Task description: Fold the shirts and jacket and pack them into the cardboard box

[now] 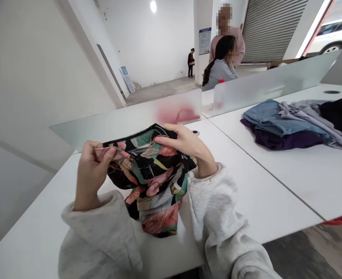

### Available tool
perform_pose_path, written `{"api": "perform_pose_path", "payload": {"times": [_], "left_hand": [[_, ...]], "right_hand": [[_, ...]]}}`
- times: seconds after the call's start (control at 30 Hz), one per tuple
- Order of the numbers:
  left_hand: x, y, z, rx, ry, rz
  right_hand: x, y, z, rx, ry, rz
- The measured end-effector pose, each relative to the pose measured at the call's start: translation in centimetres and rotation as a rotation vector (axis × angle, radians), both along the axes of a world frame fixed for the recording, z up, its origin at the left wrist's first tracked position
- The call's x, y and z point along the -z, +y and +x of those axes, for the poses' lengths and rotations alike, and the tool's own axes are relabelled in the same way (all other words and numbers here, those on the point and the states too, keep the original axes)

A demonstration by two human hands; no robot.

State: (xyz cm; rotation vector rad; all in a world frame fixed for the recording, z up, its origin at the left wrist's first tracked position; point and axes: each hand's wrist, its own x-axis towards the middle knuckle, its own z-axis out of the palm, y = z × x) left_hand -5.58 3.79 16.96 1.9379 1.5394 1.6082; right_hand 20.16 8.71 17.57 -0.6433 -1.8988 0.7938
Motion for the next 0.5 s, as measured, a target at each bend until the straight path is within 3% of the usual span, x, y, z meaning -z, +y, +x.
{"api": "perform_pose_path", "payload": {"times": [0.1, 0.23, 0.4, 0.5], "left_hand": [[0.4, 0.6, 0.9, 0.031, -0.028, -0.043], [0.9, 1.1, 1.0, 0.214, -0.090, -0.135], [2.1, 1.7, 0.4, 0.498, 0.300, -0.525], [2.9, 1.5, 1.0, 0.549, 0.539, -0.649]], "right_hand": [[0.4, 0.8, -0.5, 0.186, -0.065, 0.079], [0.6, 1.1, -0.7, 0.276, 0.026, 0.142], [0.0, 0.0, -0.5, 0.314, 0.262, 0.151], [-0.7, -1.4, -0.1, 0.307, 0.348, 0.174]]}}
